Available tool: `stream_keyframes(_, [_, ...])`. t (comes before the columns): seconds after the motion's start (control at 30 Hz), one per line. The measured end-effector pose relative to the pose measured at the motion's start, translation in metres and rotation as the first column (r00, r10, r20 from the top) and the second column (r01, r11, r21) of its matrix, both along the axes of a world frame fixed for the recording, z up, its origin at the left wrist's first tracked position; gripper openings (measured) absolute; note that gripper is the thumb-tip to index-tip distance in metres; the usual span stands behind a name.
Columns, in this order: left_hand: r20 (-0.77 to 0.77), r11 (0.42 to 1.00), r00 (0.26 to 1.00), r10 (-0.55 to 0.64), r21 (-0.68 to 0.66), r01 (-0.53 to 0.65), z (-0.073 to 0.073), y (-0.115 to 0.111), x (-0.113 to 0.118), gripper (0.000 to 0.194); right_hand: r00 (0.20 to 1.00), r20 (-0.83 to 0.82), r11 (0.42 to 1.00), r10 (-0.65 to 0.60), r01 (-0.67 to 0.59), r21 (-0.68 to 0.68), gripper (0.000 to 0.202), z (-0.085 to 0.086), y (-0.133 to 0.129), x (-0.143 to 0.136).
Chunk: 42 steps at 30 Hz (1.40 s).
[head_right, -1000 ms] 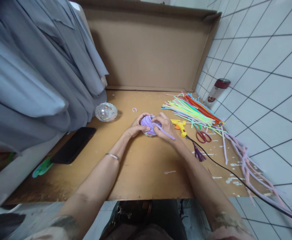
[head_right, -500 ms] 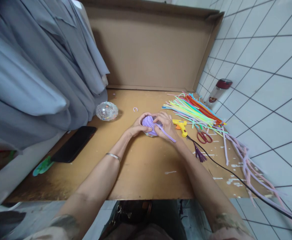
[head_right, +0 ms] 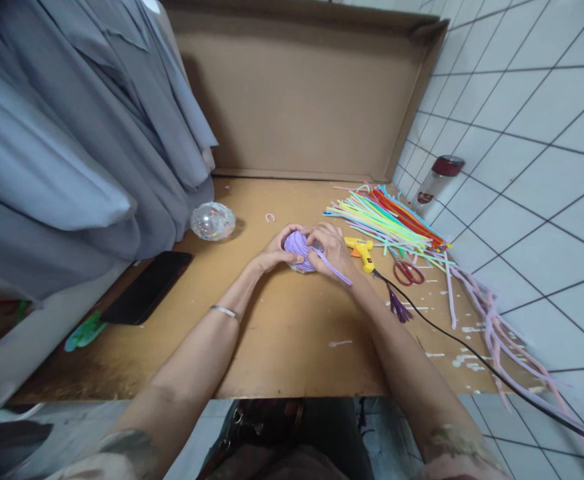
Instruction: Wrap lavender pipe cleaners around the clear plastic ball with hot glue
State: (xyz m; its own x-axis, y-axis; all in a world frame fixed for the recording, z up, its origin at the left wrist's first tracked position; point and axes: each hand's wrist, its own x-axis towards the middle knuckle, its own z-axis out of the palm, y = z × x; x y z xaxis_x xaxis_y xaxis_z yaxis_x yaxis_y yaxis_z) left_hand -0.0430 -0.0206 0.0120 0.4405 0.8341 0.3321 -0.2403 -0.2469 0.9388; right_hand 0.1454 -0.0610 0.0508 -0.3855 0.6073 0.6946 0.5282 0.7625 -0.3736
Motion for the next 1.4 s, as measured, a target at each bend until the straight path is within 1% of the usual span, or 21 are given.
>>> stream_keyframes(0.17, [0.002,1.0,1.0,0.002,-0.007,-0.002,0.0006,0.0004,0.0,0.076,1.0,-0.01,0.999,0.009,-0.008,0.032,0.014,-0.0007,0.0008,-0.0002])
stream_keyframes(0.47, [0.015,1.0,1.0,-0.001,-0.015,0.002,-0.0023,0.0013,-0.0002,0.076,0.999,-0.037,0.999,0.012,-0.011,0.034,0.013,-0.0017,0.0013,-0.001])
stream_keyframes(0.73, [0.001,1.0,1.0,0.003,-0.024,-0.003,-0.0004,0.0004,0.0006,0.077,1.0,-0.017,0.999,-0.003,0.004,0.042,0.012,-0.0022,0.003,0.0002])
stream_keyframes(0.97, [-0.018,0.999,1.0,0.022,-0.047,-0.023,0.0019,-0.0027,0.0,0.078,0.999,-0.021,0.999,-0.03,0.031,0.029,0.011,-0.0001,0.0009,0.0008])
stream_keyframes(1.4, [-0.024,0.998,0.999,0.046,-0.035,-0.047,-0.0006,0.0002,0.0005,0.079,0.999,-0.049,1.0,-0.017,0.016,-0.018,0.009,-0.0006,0.0013,-0.0013])
